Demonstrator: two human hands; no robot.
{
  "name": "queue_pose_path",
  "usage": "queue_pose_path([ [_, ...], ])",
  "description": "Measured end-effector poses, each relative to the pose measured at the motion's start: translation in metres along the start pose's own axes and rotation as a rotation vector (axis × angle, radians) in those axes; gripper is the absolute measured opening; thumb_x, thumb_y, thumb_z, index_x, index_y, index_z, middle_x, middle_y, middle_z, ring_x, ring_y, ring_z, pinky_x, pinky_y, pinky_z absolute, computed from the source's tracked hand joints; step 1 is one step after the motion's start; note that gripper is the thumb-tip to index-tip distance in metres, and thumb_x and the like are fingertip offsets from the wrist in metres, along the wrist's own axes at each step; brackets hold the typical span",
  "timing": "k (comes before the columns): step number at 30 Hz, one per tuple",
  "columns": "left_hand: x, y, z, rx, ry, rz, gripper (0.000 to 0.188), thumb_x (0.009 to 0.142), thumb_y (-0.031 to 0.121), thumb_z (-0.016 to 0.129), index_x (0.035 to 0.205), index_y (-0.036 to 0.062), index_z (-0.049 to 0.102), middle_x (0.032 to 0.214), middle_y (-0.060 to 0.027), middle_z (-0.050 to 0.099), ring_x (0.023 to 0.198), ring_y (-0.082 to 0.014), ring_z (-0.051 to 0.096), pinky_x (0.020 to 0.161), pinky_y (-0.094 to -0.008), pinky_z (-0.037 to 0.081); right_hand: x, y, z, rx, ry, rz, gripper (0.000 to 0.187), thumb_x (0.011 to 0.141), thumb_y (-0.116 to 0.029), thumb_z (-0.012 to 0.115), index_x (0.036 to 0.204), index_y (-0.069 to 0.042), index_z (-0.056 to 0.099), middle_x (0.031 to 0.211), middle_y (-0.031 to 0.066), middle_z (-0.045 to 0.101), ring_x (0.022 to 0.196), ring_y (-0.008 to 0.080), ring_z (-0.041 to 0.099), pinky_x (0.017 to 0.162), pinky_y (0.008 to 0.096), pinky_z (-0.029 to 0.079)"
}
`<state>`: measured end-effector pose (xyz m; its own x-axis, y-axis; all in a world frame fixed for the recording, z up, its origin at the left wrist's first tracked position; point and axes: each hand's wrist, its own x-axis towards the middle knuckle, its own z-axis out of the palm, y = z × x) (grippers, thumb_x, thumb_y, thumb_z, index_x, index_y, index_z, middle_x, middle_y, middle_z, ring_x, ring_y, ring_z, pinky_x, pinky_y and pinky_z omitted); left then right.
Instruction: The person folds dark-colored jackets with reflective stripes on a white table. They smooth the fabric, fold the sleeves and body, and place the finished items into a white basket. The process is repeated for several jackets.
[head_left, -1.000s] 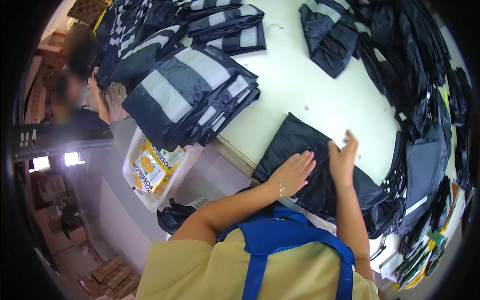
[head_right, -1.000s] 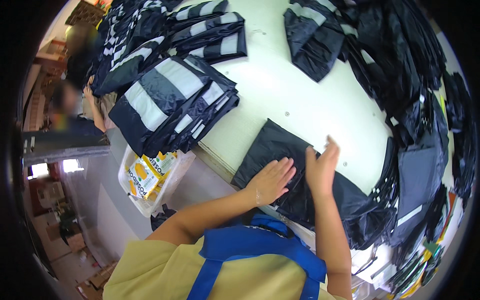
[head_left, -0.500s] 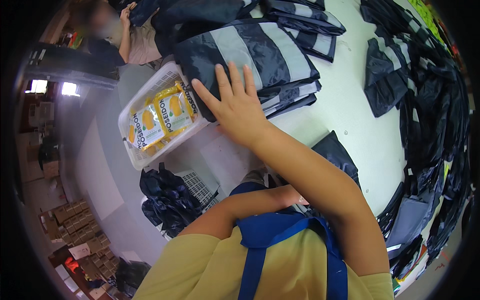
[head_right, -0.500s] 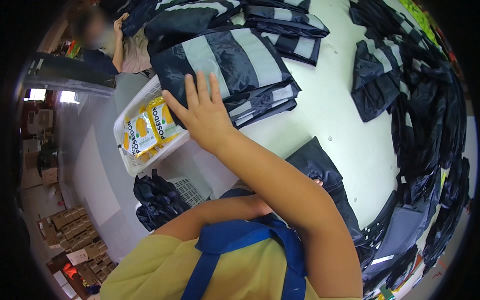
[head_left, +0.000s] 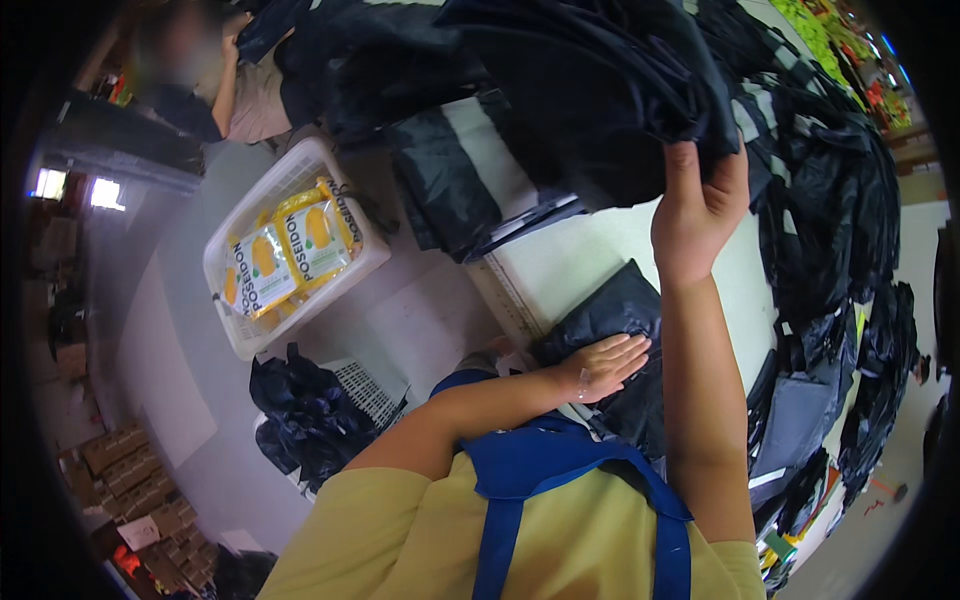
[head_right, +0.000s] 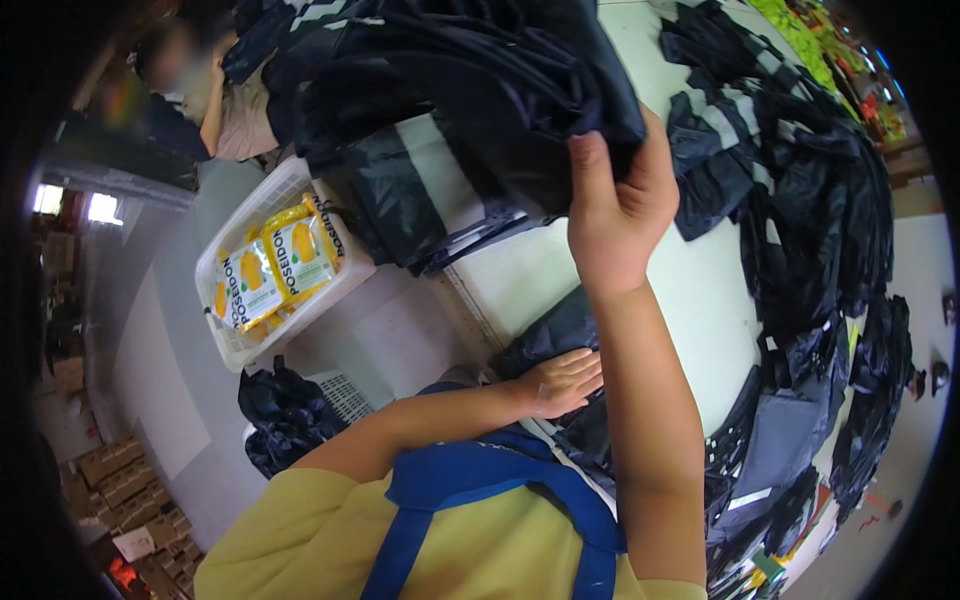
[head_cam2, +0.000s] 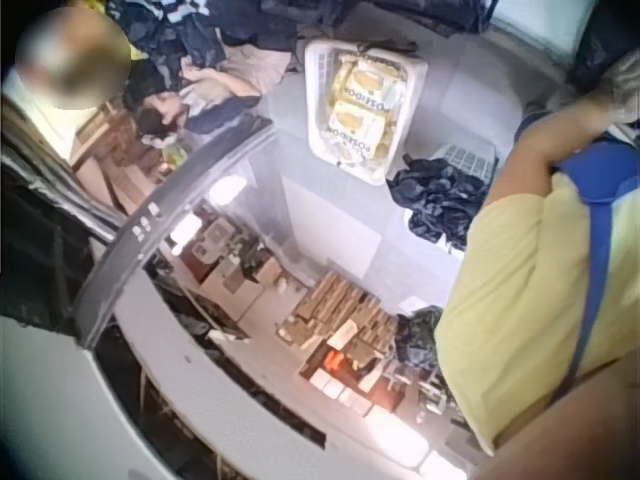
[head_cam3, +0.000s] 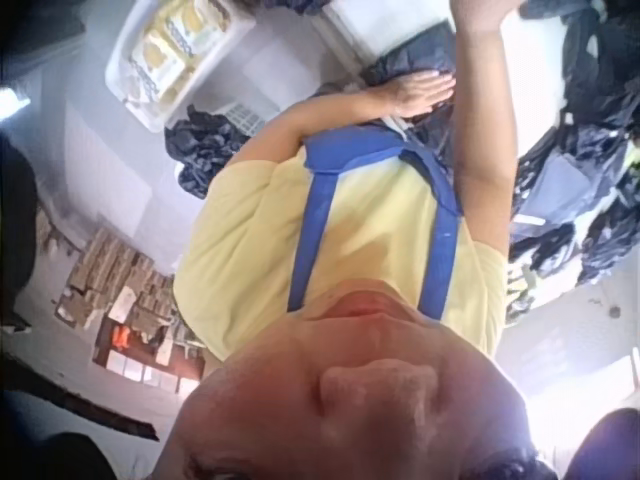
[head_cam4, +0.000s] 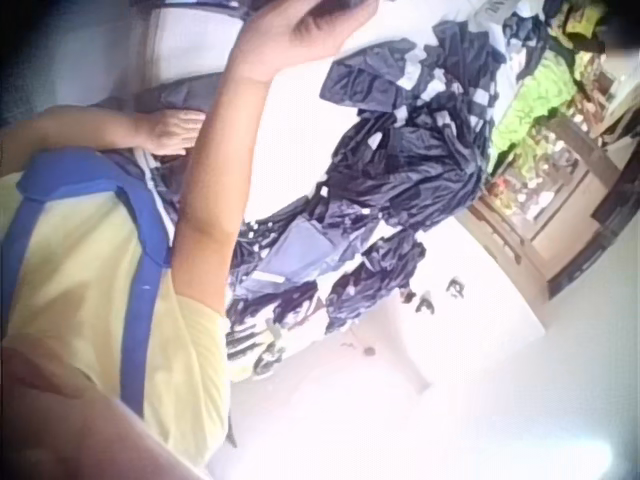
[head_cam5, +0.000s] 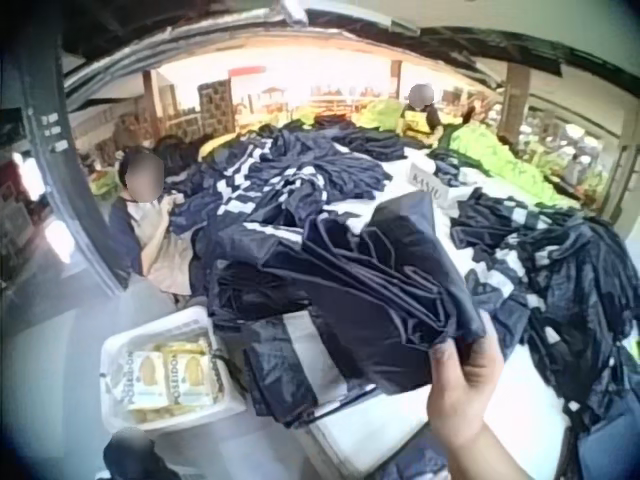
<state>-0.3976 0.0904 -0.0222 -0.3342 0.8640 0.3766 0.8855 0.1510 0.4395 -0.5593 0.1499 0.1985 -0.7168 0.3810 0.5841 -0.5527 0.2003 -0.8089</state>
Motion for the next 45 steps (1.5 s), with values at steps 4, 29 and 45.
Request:
queue_pose_path([
  [4, 0.003, -0.001, -0.002, 0.017, -0.023, -0.012, 0.068, 0.083, 0.033, 0.063, 0.138, 0.0017, 0.04, 0.147, -0.0159, 0.035, 0.139, -0.0268, 0.029, 0.115, -0.0403, 0.019, -0.009, -0.015, -0.064, 0.337, 0.236, 0.074, 0.02, 0.092, -0.002, 0.057, 0.112, -0.001, 0.058, 0.105, 0.0047, 0.064, 0.095, 0.0122, 0.058, 0.088, 0.0258, 0.044],
  [29, 0.014, -0.038, -0.086, -0.638, -0.249, -0.594, 0.092, 0.077, 0.031, 0.076, 0.149, 0.0148, 0.022, 0.13, -0.0231, 0.044, 0.122, -0.0353, 0.042, 0.104, -0.0414, 0.033, -0.297, -0.141, -0.226, -0.354, 0.239, 1.4, 0.058, 0.083, -0.014, 0.063, 0.133, 0.004, 0.038, 0.111, 0.0128, 0.058, 0.102, 0.0211, 0.056, 0.092, 0.0306, 0.044],
  [45, 0.016, -0.04, -0.074, 0.174, -0.121, -0.171, 0.063, 0.084, 0.036, 0.064, 0.142, 0.0282, 0.04, 0.151, -0.0165, 0.024, 0.136, -0.0387, 0.025, 0.107, -0.058, 0.021, -0.3, -0.041, -0.179, -1.371, -0.063, 0.806, 0.066, 0.089, -0.033, 0.059, 0.145, -0.013, 0.031, 0.143, 0.0299, 0.025, 0.126, 0.0463, 0.033, 0.104, 0.0519, 0.031],
])
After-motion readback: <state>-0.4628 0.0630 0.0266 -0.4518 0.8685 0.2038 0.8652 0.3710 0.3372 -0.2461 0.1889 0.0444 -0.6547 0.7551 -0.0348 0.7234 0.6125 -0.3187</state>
